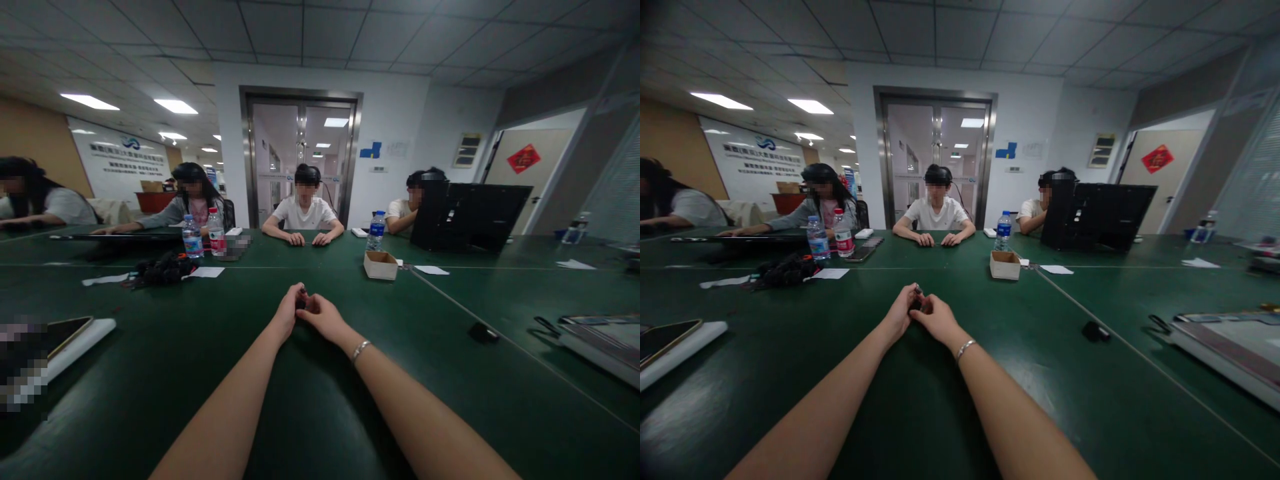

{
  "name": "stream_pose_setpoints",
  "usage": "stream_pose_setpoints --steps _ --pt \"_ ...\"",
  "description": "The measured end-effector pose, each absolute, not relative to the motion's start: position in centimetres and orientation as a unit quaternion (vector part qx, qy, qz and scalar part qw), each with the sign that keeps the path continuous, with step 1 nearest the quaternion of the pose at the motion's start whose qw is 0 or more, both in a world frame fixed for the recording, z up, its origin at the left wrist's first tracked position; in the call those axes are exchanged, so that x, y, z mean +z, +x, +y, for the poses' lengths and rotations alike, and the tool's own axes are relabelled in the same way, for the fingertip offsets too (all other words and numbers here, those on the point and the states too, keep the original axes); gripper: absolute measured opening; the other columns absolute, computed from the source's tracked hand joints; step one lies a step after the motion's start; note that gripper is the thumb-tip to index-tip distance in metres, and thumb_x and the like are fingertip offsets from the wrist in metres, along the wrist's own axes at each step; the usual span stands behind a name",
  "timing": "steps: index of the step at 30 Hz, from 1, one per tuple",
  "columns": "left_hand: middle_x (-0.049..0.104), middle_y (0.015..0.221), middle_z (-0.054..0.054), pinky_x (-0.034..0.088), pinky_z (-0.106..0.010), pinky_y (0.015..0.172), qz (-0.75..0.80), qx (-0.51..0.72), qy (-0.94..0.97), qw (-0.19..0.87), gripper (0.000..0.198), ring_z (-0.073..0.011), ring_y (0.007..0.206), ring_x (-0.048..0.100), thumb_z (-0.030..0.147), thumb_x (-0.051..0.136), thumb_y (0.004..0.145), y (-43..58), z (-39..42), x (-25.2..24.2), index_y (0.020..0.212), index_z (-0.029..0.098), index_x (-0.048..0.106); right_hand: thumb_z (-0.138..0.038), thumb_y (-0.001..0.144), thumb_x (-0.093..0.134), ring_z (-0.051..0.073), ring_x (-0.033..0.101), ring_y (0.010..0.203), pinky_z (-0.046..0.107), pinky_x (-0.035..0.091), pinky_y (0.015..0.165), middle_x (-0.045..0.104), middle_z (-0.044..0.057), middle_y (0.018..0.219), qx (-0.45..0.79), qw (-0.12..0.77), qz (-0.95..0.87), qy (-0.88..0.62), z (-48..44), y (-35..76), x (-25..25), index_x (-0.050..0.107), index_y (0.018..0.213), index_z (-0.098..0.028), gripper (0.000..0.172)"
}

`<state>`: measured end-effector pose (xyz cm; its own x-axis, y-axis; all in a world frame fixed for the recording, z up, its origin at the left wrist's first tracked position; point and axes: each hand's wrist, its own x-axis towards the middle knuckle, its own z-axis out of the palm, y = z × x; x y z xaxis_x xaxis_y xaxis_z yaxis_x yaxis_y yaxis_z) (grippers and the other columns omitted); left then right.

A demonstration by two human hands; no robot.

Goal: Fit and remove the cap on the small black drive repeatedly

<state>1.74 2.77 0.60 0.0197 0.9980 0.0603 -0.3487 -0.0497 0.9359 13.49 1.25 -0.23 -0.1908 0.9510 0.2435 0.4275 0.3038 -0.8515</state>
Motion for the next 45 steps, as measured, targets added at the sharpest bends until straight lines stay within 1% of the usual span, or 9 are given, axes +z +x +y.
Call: stream_pose_setpoints --steps 4,12,23,28,32,36,39,42,45 --pt "0.055 0.065 0.0 0.046 -0.028 0.07 0.362 0.605 0.398 0.586 0.026 -0.013 0.064 0.054 0.045 0.053 0.067 1.9 2.7 0.7 0.069 0.018 0.053 -0.033 0.065 0.067 0.012 0.046 0.062 0.026 0.037 0.059 0.051 -0.004 0.065 0.318 0.466 -0.649 -0.51 1.9 11.2 -0.7 0.046 0.069 -0.021 0.025" --pt "0.061 0.076 -0.002 0.045 -0.028 0.076 0.385 0.598 0.448 0.542 0.023 -0.0145 0.078 0.059 0.039 0.058 0.067 1.8 3.2 0.2 0.074 0.017 0.058 -0.032 0.065 0.065 0.014 0.049 0.065 0.028 0.04 0.063 0.052 -0.004 0.068 0.314 0.5 -0.645 -0.485 2.5 14.1 -1.0 0.051 0.077 -0.021 0.022" --pt "0.063 0.08 -0.002 0.048 -0.028 0.076 0.402 0.577 0.522 0.483 0.03 -0.0131 0.076 0.061 0.02 0.071 0.06 1.3 3.4 -0.6 0.086 0.015 0.058 -0.032 0.061 0.069 0.015 0.062 0.069 0.025 0.045 0.059 0.061 -0.001 0.072 0.528 0.535 -0.516 -0.412 2.7 15.4 0.4 0.056 0.079 -0.018 0.027" --pt "0.061 0.073 0.001 0.048 -0.027 0.075 0.432 0.538 0.611 0.388 0.026 -0.012 0.072 0.06 0.01 0.065 0.063 1.2 3.0 -0.4 0.086 0.017 0.055 -0.033 0.058 0.074 0.014 0.062 0.069 0.026 0.046 0.063 0.062 -0.001 0.072 0.602 0.52 -0.486 -0.362 3.2 16.5 0.4 0.058 0.079 -0.018 0.03" --pt "0.059 0.072 0.002 0.046 -0.025 0.07 0.458 0.479 0.686 0.299 0.025 -0.0125 0.072 0.058 0.012 0.064 0.064 1.1 2.6 -0.5 0.086 0.019 0.056 -0.032 0.058 0.076 0.012 0.06 0.07 0.025 0.045 0.067 0.063 0.0 0.075 0.605 0.479 -0.523 -0.362 3.3 16.7 0.5 0.063 0.079 -0.016 0.029" --pt "0.059 0.074 0.002 0.046 -0.025 0.066 0.464 0.45 0.711 0.276 0.026 -0.013 0.07 0.058 0.018 0.065 0.065 1.2 2.5 -1.0 0.088 0.02 0.054 -0.029 0.059 0.076 0.011 0.059 0.071 0.024 0.044 0.068 0.064 0.001 0.075 0.593 0.45 -0.563 -0.359 3.3 16.7 0.6 0.066 0.079 -0.014 0.026" --pt "0.06 0.083 -0.001 0.047 -0.026 0.066 0.446 0.43 0.728 0.296 0.037 -0.0144 0.076 0.059 0.016 0.064 0.065 1.2 2.4 -1.3 0.099 0.02 0.052 -0.029 0.059 0.075 0.011 0.059 0.066 0.024 0.045 0.064 0.064 0.001 0.071 0.604 0.468 -0.541 -0.351 3.4 16.8 0.5 0.066 0.077 -0.014 0.025" --pt "0.057 0.1 -0.006 0.048 -0.027 0.069 0.443 0.452 0.733 0.251 0.047 -0.0165 0.088 0.058 0.009 0.06 0.063 1.4 2.0 -0.1 0.108 0.02 0.051 -0.03 0.058 0.076 0.012 0.06 0.063 0.024 0.046 0.06 0.063 0.0 0.067 0.627 0.513 -0.478 -0.34 3.6 17.1 0.4 0.065 0.075 -0.015 0.025" --pt "0.057 0.097 -0.006 0.047 -0.032 0.078 0.411 0.539 0.725 0.12 0.033 -0.0166 0.091 0.055 0.009 0.053 0.07 2.8 0.0 3.9 0.101 0.019 0.053 -0.03 0.058 0.077 0.011 0.06 0.06 0.023 0.047 0.057 0.062 0.0 0.065 0.642 0.531 -0.455 -0.314 3.8 17.2 0.1 0.064 0.073 -0.015 0.025"
